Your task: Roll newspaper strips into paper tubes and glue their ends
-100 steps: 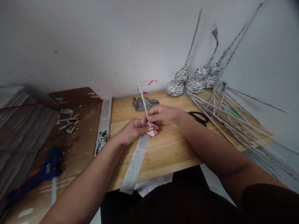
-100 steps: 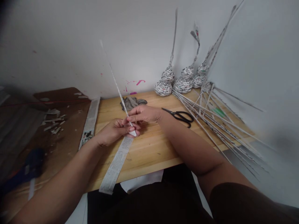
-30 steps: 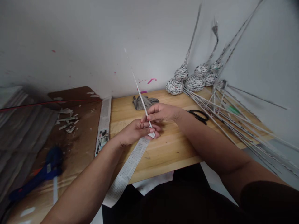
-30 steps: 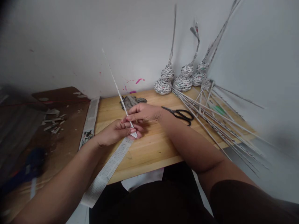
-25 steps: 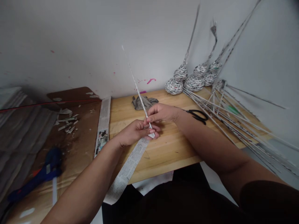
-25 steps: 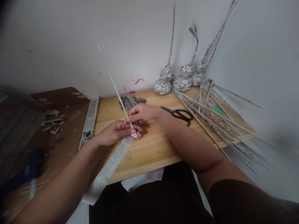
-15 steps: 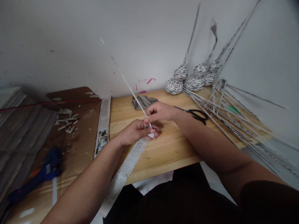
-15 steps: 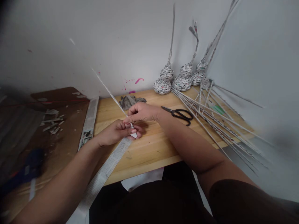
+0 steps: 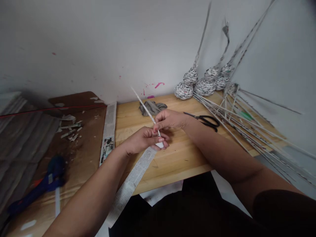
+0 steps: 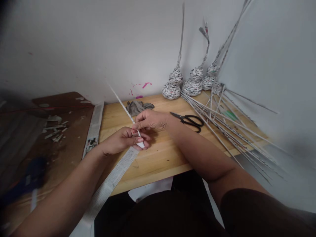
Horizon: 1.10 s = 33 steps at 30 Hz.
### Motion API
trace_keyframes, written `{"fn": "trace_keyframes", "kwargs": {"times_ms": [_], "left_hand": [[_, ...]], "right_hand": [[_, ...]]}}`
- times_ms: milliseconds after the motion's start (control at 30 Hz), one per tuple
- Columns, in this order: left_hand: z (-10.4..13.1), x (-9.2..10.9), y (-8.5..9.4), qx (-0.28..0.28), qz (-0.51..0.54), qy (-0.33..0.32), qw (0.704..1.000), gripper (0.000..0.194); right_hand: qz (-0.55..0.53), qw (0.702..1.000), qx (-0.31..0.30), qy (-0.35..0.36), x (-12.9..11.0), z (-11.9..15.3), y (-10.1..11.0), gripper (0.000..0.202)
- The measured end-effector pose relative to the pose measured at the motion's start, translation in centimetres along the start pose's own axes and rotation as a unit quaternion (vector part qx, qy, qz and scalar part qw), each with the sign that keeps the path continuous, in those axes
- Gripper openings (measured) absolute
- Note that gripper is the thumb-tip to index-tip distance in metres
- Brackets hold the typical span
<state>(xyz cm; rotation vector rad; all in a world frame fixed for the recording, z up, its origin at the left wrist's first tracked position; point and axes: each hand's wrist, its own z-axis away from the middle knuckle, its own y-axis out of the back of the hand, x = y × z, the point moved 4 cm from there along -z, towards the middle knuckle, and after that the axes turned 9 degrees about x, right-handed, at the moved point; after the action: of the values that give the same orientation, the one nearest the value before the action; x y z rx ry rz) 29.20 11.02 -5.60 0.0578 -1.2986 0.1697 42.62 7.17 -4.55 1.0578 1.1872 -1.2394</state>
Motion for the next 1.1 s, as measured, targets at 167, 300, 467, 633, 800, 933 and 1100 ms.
{"fn": "trace_keyframes", "kwargs": {"times_ms": [167, 300, 467, 633, 800, 933, 1100], "left_hand": [[-0.1, -0.1, 0.3, 0.014, -0.002, 0.000, 1.000, 0.032], [0.0, -0.1, 0.4, 0.012, -0.004, -0.014, 1.000, 0.035], [0.2, 0.1, -0.1, -0.017, -0.001, -0.022, 1.000, 0.034], [0.0, 0.1, -0.1, -0.005, 0.002, -0.015, 1.000, 0.032], [0.0, 0.3, -0.2, -0.001, -0.006, -0.013, 1.000, 0.030], [0.0, 0.2, 0.0, 0.002, 0.002, -0.017, 1.000, 0.031], [0.0, 0.2, 0.1, 0.017, -0.013, -0.013, 1.000, 0.031]], "right_hand": [[-0.028, 0.997, 0.068, 0.025, -0.3, -0.2, 0.0, 0.036], [0.004, 0.998, 0.036, 0.041, -1.1, 0.2, 0.4, 0.033], [0.058, 0.998, -0.033, 0.021, -1.2, 0.7, 0.5, 0.030], [0.025, 0.999, 0.016, 0.017, -1.0, 0.3, 0.0, 0.031], [0.039, 0.993, 0.088, 0.061, -1.8, 0.4, 0.1, 0.033], [0.046, 0.999, -0.005, 0.024, -1.7, 0.7, 0.0, 0.031], [0.035, 0.998, 0.047, 0.037, -1.6, 0.3, 0.4, 0.033]]}}
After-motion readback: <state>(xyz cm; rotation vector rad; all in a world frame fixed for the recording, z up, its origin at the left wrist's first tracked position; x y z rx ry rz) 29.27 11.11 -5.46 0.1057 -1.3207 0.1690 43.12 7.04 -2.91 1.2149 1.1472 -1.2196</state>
